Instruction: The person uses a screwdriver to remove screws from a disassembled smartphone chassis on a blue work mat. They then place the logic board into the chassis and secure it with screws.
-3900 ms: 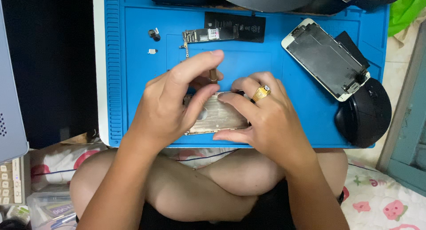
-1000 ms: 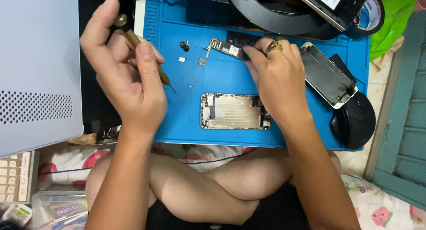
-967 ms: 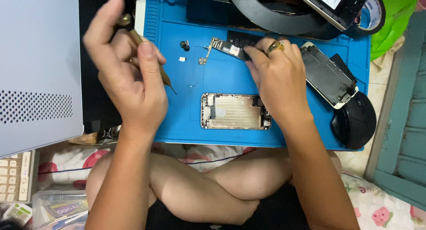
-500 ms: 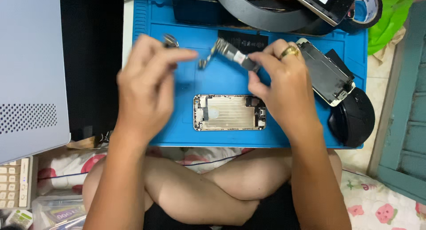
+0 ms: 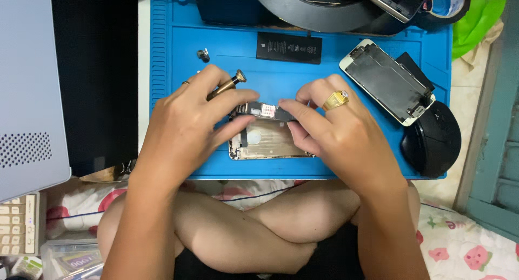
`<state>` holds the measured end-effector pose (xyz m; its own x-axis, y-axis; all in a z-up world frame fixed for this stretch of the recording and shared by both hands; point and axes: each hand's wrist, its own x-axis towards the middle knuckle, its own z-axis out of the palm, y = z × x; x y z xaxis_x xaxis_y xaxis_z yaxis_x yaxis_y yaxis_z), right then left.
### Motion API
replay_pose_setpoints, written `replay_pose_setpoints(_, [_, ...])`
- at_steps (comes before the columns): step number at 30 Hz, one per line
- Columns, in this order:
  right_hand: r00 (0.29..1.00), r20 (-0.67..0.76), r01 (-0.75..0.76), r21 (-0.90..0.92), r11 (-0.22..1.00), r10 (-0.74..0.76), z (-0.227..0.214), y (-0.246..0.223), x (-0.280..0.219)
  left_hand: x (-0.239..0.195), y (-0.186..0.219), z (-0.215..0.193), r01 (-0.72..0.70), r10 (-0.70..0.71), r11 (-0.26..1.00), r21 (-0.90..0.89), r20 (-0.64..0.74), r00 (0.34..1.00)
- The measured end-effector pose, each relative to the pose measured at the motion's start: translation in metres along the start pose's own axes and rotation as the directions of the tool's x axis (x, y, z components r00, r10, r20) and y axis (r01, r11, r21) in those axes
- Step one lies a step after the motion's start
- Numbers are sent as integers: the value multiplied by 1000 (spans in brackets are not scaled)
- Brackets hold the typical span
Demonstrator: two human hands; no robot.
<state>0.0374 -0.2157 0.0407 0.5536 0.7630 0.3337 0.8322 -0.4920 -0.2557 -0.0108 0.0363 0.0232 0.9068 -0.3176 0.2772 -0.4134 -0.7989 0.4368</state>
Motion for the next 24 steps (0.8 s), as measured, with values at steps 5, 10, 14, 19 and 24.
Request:
replay_pose_setpoints(5, [999,-12,-44,-54,998,44,1,-1,-5,0,-3,-2,-34,34,999,19,-32,999])
replay_pose_setpoints(10, [992,-61,-122,-165,979,113,29,-35,-25,-5,-11,-7,27,-23,999,45,-80,997])
replay_pose_setpoints(14, [993,8,-118,-147,982,121,54,-64,-29,-3,-11,-6,32,-31,999,24,-42,999])
replay_pose_setpoints(19, [994,-84,-91,-208,974,75,60,-69,-26,-2,-6,-6,74,-76,997,32,71,995])
replay_pose_setpoints(24, [991,-97,-103,-136,985,90,61,-71,-29,-3,1,-5,94,-100,995,43,172,980])
